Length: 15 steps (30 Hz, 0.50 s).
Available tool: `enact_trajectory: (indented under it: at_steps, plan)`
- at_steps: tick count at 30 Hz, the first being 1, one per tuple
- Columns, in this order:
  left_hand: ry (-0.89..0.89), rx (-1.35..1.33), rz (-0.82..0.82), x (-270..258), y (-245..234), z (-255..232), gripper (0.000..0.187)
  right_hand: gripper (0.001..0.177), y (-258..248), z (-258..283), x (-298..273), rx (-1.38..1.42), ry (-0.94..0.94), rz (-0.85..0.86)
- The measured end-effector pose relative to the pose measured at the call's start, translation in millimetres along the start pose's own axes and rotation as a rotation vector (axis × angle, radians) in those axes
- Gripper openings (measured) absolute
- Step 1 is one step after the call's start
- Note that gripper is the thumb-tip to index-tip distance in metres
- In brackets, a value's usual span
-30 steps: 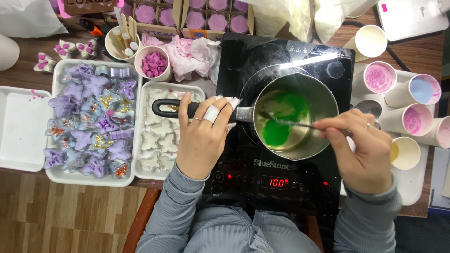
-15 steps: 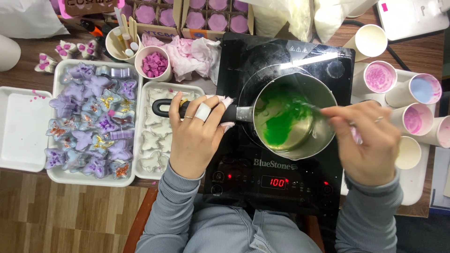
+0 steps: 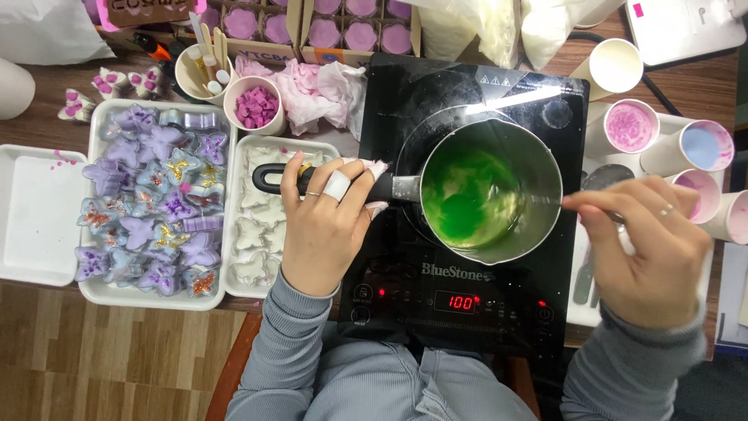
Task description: Preparing green wax by adding dye to melted wax in a pot, stirring, and pouring the mixture into butterfly-shaped molds.
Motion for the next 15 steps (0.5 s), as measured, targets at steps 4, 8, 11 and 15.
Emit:
enact_trajectory:
  at_steps: [4,8,11,15]
  plan:
    - [0.002,-0.006,-0.008,0,0,-1,0.04,0.009,13,23,17,0.03,-0.087,-0.021]
    - [0.0,-0.009,0.0,0,-1,0,0.039,0.015,24,39,11,0.166,-0.214,0.094]
    - [-0.001,-0.007,0.005,0,0,0,0.039,0.014,19,33,1,0.212,-0.207,0.159]
    - [0.004,-0.001,0.002,0,0,0,0.039,0.009,4,8,-11,0.05,-0.135,0.105]
Point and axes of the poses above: each hand's wrist, its own x-axis towards the middle knuckle, its own y-axis out of the palm, z = x × y, the point moved 10 cm from there along x, towards the middle knuckle, and after that the axes turned 2 degrees about -z, right-handed, at the moved point
